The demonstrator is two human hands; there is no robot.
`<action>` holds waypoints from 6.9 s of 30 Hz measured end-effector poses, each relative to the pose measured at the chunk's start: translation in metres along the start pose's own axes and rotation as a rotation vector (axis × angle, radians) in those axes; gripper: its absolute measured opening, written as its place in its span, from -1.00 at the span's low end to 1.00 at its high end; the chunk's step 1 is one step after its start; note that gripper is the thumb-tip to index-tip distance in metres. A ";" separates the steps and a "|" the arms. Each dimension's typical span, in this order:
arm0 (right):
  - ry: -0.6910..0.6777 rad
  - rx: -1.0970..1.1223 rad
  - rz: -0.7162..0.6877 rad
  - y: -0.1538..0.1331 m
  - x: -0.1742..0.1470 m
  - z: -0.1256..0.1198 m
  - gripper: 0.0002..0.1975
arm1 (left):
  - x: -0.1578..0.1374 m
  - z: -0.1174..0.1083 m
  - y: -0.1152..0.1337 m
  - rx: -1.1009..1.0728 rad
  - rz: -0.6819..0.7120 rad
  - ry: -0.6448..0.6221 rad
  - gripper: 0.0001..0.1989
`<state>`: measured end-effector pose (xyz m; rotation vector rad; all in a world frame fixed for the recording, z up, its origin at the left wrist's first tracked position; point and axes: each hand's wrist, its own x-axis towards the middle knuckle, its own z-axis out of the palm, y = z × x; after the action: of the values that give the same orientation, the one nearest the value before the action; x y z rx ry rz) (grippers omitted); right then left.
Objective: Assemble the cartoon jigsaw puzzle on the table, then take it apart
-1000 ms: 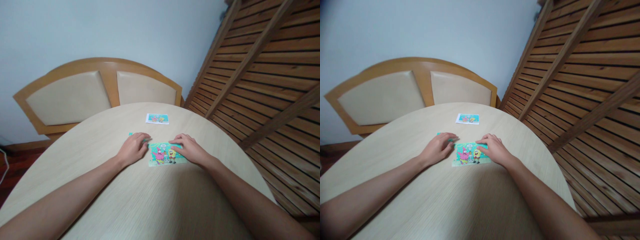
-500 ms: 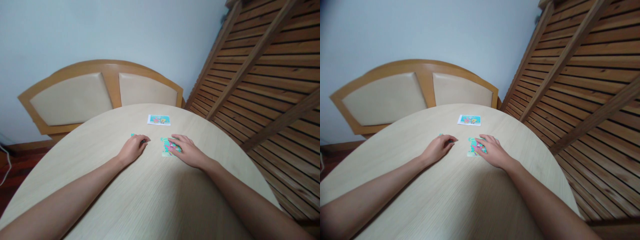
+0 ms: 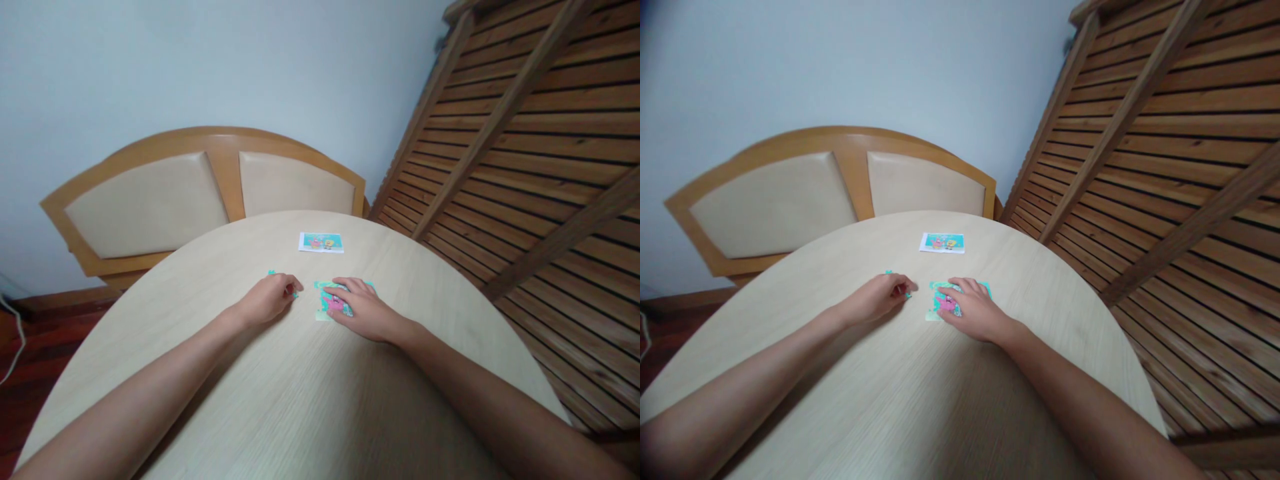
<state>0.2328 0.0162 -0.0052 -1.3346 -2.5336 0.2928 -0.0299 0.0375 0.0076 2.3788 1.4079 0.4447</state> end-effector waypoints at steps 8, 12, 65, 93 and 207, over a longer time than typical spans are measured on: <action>0.073 0.061 -0.087 -0.009 0.033 0.001 -0.70 | 0.001 0.008 -0.001 -0.439 -0.051 0.027 -0.82; 0.148 0.127 -0.126 -0.008 0.037 0.012 -0.80 | -0.007 0.019 0.005 -0.550 -0.096 0.162 -0.84; 0.152 0.198 -0.166 -0.006 0.034 0.014 -0.82 | -0.030 0.033 0.011 -0.135 0.032 0.245 -0.90; 0.153 0.215 -0.180 -0.004 0.035 0.016 -0.82 | -0.031 -0.001 -0.016 0.200 0.035 0.440 -0.69; 0.126 0.171 -0.268 0.000 0.033 0.012 -0.70 | -0.038 -0.008 -0.002 0.527 -0.187 0.190 -0.70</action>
<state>0.2116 0.0429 -0.0118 -0.9092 -2.4795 0.3488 -0.0524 0.0061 0.0098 2.6119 2.0227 0.2788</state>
